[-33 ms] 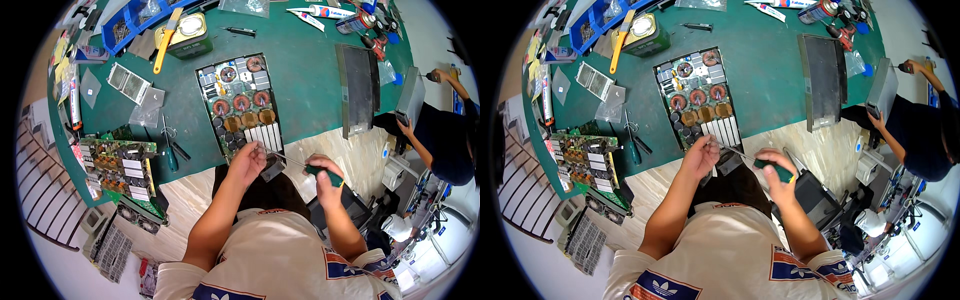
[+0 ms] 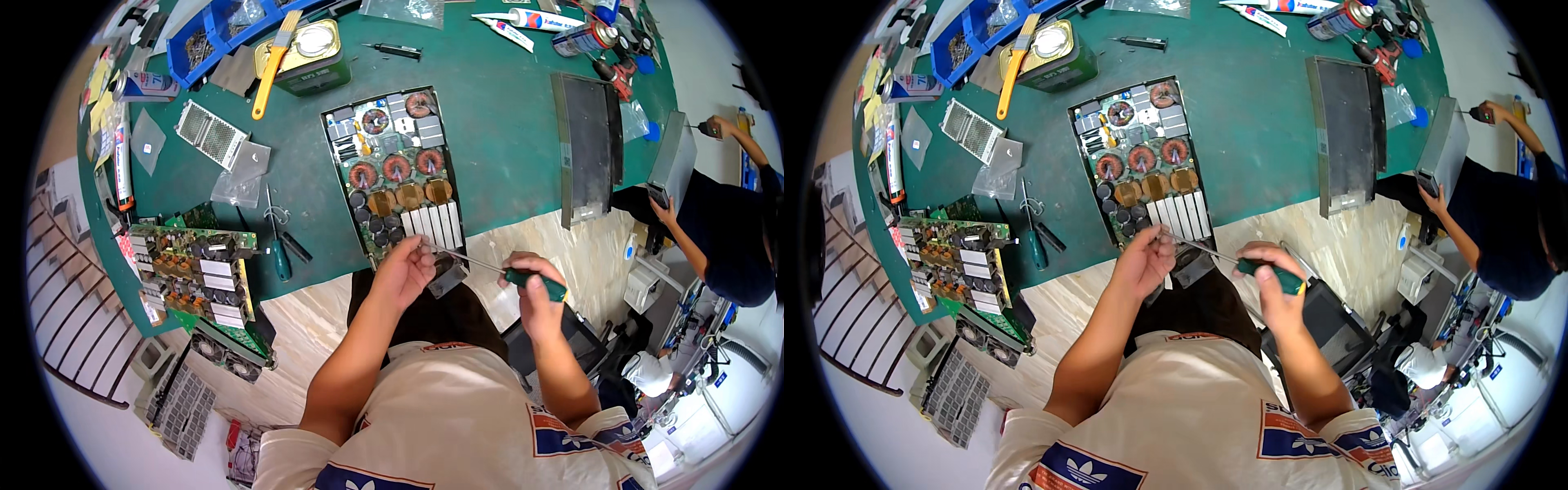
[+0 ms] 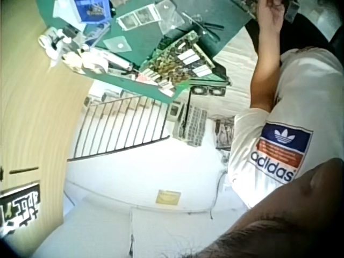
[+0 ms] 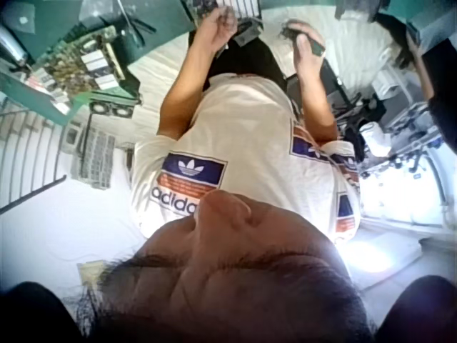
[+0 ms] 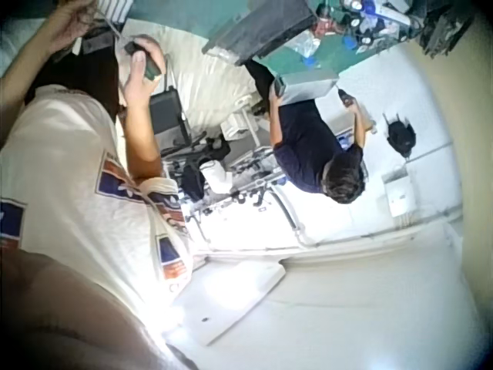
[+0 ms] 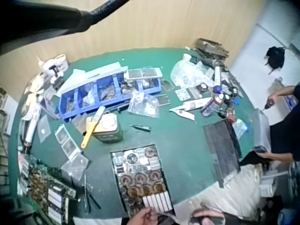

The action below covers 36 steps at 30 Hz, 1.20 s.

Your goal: The person uses a screwdriver to unscrew and remove components from an internal electronic circuit board assembly, then picks up a black plastic housing and aligns it onto the board before continuing to screw it into place.

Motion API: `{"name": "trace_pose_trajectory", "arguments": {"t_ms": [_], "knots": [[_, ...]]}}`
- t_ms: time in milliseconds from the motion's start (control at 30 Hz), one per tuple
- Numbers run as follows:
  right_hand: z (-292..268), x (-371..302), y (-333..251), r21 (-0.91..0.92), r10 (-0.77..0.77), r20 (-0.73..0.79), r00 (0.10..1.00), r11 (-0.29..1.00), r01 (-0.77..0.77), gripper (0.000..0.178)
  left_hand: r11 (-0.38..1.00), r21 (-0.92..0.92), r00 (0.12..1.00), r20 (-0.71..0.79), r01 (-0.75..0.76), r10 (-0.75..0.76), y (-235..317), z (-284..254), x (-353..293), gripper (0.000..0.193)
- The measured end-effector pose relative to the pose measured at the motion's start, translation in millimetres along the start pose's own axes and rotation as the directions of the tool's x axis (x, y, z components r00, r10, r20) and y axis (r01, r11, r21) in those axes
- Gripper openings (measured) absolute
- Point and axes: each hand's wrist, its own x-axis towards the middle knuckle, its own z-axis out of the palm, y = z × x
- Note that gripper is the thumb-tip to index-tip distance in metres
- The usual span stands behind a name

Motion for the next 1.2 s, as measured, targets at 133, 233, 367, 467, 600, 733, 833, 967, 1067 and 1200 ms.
{"name": "trace_pose_trajectory", "arguments": {"t_ms": [133,233,367,467,600,733,833,967,1067,1200], "knots": [[-10,8,2,0.246,0.174,-0.048,0.984,0.956,-0.157,0.04,0.999,-0.014,0.997,0.074,-0.029,0.03,-2,-2,-29,0.015],[-10,13,8,0.31,0.223,-0.067,0.973,0.931,-0.192,0.043,0.992,0.098,0.996,0.056,-0.078,0.073,-2,-10,-44,0.018],[-5,18,22,0.339,0.325,-0.085,0.942,0.898,-0.28,0.047,0.926,0.354,0.991,0.028,-0.131,0.13,-2,-29,-62,0.014],[-1,24,33,0.33,0.393,-0.091,0.915,0.879,-0.344,0.049,0.765,0.615,0.974,0.019,-0.189,0.226,3,-31,-76,0.011],[8,29,38,0.34,0.439,-0.086,0.894,0.857,-0.387,0.049,0.679,0.698,0.958,0.035,-0.228,0.286,10,-32,-91,0.014],[19,30,32,0.332,0.438,-0.109,0.893,0.862,-0.382,0.048,0.453,0.845,0.917,0.103,-0.285,0.385,16,-25,-100,0.016],[24,31,27,0.312,0.424,-0.116,0.898,0.874,-0.372,0.048,0.245,0.915,0.877,0.189,-0.321,0.442,23,-13,-104,0.016],[33,31,21,0.301,0.411,-0.096,0.907,0.88,-0.367,0.048,0.084,0.949,0.84,0.225,-0.303,0.493,28,-5,-109,0.015],[43,31,17,0.289,0.396,-0.088,0.914,0.889,-0.357,0.047,0.085,0.945,0.828,0.231,-0.315,0.51,30,-7,-114,0.014],[53,30,6,0.25,0.364,-0.078,0.928,0.908,-0.335,0.044,-0.005,0.927,0.793,0.324,-0.375,0.516,38,-5,-125,0.013]]}}
